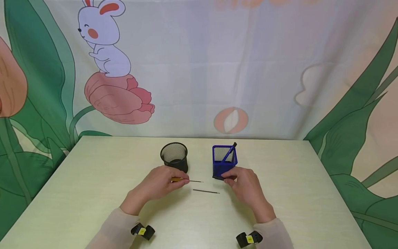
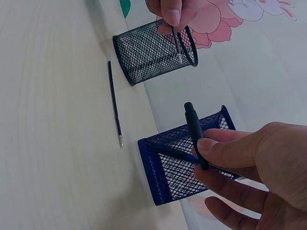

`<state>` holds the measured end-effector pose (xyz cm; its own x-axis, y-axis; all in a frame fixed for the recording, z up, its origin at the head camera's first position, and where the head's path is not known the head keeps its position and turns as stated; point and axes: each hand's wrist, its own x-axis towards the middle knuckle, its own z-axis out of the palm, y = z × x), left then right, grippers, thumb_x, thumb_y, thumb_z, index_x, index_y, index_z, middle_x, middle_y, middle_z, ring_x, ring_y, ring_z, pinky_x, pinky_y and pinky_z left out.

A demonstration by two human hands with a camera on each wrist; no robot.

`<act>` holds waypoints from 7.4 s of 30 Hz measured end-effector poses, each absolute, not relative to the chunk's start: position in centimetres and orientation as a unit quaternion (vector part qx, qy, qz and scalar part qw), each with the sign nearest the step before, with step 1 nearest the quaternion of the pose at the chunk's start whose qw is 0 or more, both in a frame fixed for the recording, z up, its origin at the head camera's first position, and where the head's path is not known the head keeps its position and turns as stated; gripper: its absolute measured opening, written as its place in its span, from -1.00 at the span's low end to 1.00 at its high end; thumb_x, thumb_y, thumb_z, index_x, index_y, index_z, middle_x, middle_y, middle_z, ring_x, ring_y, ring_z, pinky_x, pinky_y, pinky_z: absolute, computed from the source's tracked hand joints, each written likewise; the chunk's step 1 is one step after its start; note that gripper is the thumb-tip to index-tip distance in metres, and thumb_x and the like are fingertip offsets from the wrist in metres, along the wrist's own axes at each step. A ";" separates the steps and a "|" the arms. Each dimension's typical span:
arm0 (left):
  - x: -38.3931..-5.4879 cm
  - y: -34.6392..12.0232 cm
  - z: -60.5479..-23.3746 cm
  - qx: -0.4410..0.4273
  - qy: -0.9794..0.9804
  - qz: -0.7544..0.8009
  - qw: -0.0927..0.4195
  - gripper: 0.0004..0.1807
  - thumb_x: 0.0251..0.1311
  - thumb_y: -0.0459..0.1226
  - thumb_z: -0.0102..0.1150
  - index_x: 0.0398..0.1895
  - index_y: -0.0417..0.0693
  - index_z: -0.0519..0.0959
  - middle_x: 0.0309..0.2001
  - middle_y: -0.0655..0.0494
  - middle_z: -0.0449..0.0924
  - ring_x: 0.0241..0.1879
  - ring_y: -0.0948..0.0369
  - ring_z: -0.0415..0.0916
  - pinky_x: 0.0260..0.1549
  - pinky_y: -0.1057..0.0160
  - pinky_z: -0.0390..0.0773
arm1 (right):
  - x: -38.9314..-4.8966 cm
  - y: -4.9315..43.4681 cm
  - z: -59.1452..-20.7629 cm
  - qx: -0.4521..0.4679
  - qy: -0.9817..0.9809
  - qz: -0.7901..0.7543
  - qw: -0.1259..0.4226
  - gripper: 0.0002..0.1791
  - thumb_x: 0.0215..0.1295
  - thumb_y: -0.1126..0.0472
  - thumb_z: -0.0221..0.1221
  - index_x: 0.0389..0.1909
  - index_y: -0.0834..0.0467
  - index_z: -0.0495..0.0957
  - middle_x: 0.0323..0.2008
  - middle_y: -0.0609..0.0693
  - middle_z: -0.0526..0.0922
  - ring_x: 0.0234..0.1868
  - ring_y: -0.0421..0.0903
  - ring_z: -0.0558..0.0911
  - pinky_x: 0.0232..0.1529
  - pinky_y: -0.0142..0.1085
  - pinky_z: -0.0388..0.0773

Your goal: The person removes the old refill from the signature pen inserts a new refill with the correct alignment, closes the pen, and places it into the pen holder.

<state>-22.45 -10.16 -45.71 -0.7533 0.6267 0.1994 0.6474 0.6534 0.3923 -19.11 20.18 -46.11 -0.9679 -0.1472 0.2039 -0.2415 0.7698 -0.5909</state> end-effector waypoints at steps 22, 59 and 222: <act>-22.5 -10.2 -45.7 -0.350 -0.909 -0.227 0.023 -0.81 0.43 0.00 0.23 -0.10 0.27 0.79 -0.19 0.40 0.80 -0.24 0.44 0.70 -0.23 0.27 0.64 | -18.9 20.3 -45.7 0.113 -0.937 0.321 0.080 -0.83 0.23 0.33 0.42 -0.21 0.03 0.84 -0.22 -0.11 0.82 -0.24 -0.16 0.68 -0.20 -0.28 0.56; -22.5 -10.3 -45.7 -0.346 -0.910 -0.227 0.029 -0.82 0.43 0.01 0.24 -0.11 0.29 0.79 -0.21 0.43 0.79 -0.28 0.46 0.67 -0.29 0.31 0.60 | -18.5 19.6 -45.3 0.138 -0.932 0.328 0.072 -0.81 0.21 0.33 0.44 -0.21 0.00 0.84 -0.27 -0.19 0.80 -0.30 -0.24 0.61 -0.24 -0.35 0.53; -22.4 -9.8 -46.0 -0.356 -0.909 -0.216 0.007 -0.88 0.37 -0.04 0.28 -0.17 0.28 0.77 -0.43 0.44 0.63 -0.47 0.43 0.44 -0.45 0.36 0.44 | -18.4 18.1 -46.0 0.193 -0.922 0.326 0.078 -0.83 0.20 0.28 0.47 -0.22 -0.02 0.83 -0.23 -0.25 0.81 -0.23 -0.22 0.73 -0.16 -0.26 0.65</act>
<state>-22.37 -9.80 -46.00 -0.7463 0.6445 0.1664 0.6504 0.6531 0.3879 -18.38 18.08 -46.03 -0.9134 -0.3043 0.2705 -0.4067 0.7125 -0.5718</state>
